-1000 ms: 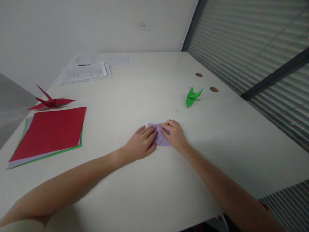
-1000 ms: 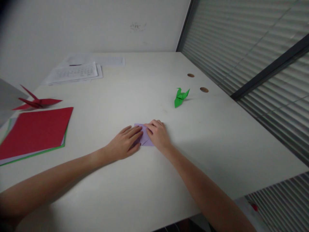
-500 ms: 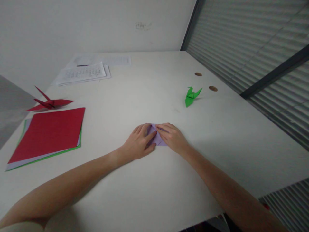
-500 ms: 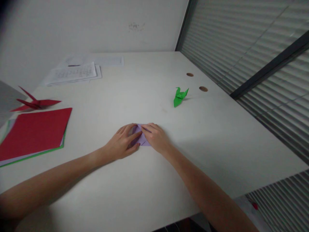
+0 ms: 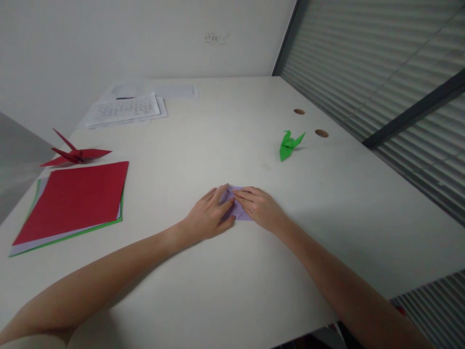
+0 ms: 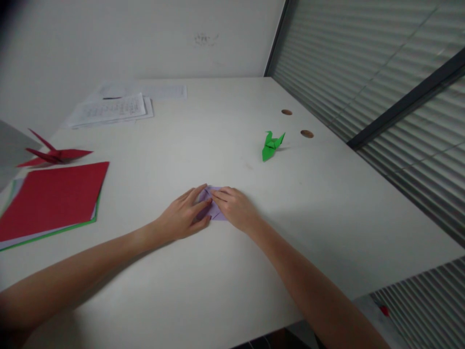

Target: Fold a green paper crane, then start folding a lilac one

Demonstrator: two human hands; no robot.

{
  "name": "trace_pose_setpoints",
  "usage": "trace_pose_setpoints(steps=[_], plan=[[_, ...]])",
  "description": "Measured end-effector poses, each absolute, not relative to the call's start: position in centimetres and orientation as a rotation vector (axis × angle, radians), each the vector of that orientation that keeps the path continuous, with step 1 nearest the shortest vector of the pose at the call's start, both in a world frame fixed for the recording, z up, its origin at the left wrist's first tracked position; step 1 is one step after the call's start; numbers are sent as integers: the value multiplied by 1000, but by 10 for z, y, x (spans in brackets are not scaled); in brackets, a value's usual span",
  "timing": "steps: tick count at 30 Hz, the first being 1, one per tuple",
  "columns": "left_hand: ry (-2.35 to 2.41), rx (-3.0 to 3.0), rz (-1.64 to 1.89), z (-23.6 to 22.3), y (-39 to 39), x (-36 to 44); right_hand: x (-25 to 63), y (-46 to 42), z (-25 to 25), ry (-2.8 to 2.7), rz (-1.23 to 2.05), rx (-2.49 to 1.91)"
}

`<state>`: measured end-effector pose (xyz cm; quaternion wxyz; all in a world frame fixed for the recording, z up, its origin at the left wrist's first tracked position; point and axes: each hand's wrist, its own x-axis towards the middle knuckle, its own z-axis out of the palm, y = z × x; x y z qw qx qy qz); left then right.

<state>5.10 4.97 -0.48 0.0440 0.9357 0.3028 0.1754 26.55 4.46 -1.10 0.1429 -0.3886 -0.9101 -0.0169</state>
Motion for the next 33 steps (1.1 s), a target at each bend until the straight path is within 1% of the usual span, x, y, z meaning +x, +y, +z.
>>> trace_pose_setpoints(steps=[7, 14, 24, 33], plan=[[1073, 2988, 461, -1, 41, 55, 266, 43, -10, -2642, -70, -1096], [1120, 2958, 433, 0, 39, 56, 267, 46, -13, -2638, -103, -1047], [1138, 2984, 438, -2, 40, 55, 268, 47, -15, -2616, -65, -1062], [1123, 2940, 435, 1, 39, 57, 268, 50, -12, -2610, 34, -1046]])
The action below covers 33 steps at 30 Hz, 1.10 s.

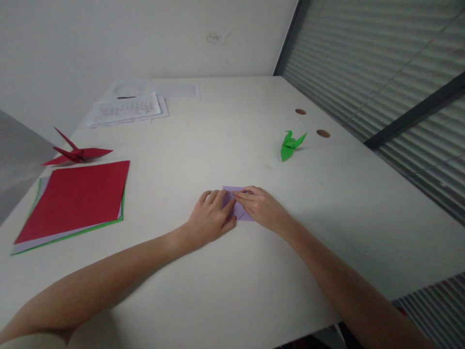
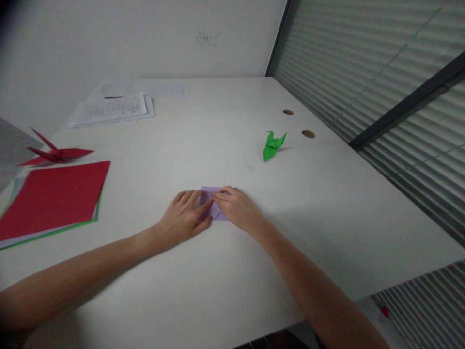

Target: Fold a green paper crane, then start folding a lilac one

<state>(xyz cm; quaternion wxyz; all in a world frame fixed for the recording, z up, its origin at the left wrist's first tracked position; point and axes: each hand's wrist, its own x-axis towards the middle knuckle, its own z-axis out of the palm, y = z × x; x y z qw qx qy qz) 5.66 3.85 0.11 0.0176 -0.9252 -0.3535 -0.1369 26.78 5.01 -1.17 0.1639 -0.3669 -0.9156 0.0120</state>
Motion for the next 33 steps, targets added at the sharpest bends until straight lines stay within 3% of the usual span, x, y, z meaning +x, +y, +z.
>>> trace_pose_setpoints(steps=[33], plan=[[-1148, -2862, -503, -3, 37, 55, 267, 51, -11, -2601, 66, -1054]])
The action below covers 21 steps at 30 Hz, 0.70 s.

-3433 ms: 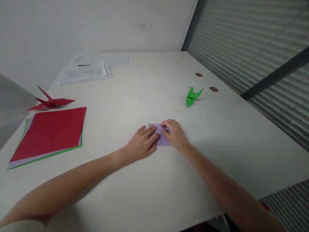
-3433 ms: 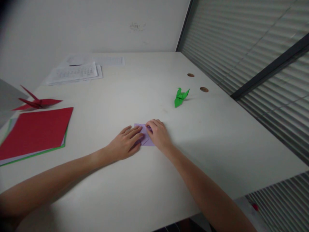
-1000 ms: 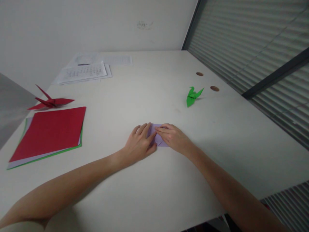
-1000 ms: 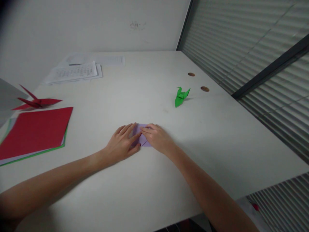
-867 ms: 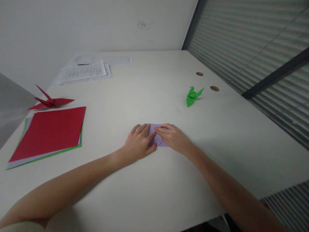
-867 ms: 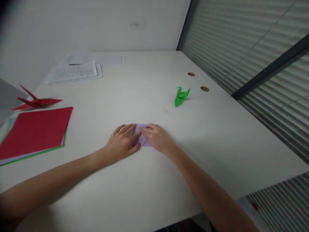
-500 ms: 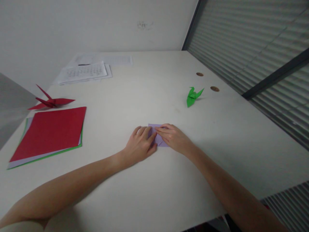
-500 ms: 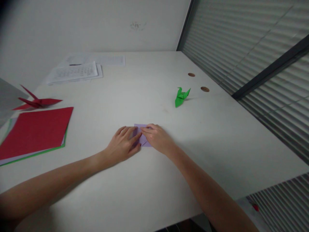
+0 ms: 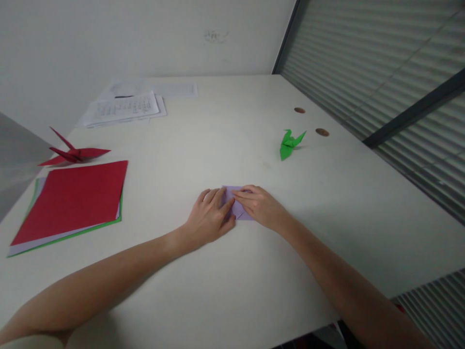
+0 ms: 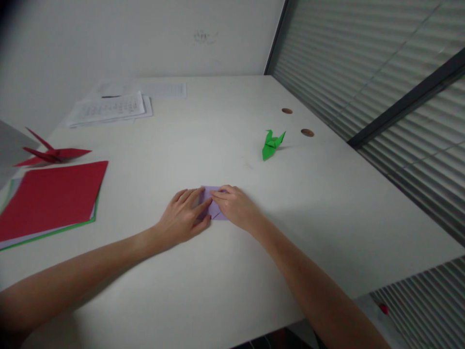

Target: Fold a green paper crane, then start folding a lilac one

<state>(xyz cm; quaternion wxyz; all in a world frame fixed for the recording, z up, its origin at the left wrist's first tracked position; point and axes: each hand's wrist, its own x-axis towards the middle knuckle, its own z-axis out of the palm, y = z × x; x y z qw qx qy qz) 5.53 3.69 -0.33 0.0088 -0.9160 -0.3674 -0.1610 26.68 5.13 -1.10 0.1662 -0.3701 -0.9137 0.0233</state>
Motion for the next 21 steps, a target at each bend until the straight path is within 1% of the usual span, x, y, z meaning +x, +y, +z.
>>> trace_pose_setpoints(steps=[6, 15, 21], plan=[[-1135, -2878, -459, -5, 41, 54, 268, 51, -12, -2605, 65, -1052], [-1116, -2865, -428, 0, 41, 53, 275, 44, -5, -2591, 228, -1084], [-1132, -2869, -448, -2, 40, 53, 278, 41, -2, -2612, 239, -1104]])
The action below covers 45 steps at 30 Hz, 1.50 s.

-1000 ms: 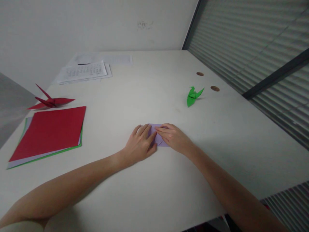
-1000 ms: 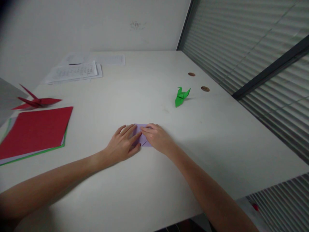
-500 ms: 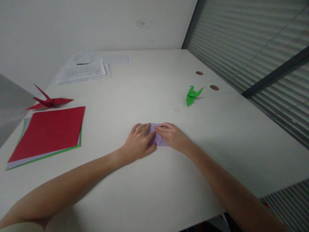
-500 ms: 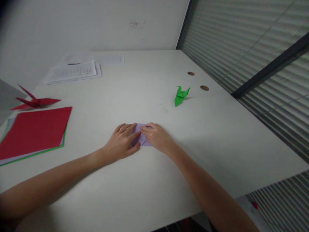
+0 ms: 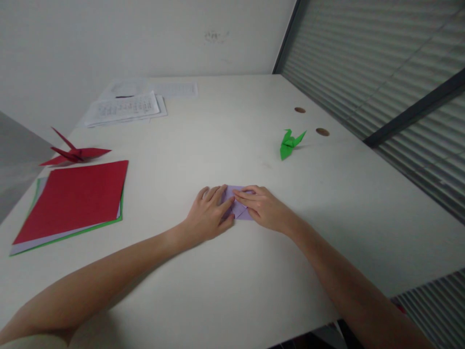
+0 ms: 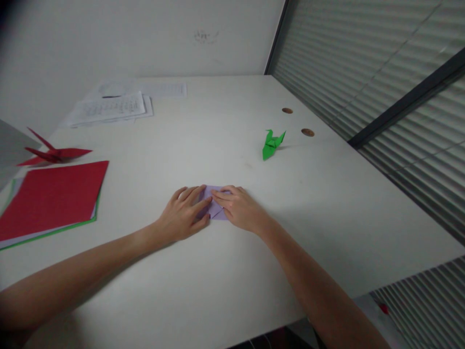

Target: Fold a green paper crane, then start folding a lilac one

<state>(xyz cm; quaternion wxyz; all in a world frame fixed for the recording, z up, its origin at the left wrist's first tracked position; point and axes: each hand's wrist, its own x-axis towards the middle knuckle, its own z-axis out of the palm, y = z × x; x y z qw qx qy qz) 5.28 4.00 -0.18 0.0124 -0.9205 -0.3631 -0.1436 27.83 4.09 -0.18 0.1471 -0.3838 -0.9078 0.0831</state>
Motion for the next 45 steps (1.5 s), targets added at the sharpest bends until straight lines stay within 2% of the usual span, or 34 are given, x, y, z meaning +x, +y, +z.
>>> trace_pose_setpoints(steps=[45], plan=[[-1145, -2852, -557, -10, 47, 57, 291, 29, -12, -2529, 373, -1059]])
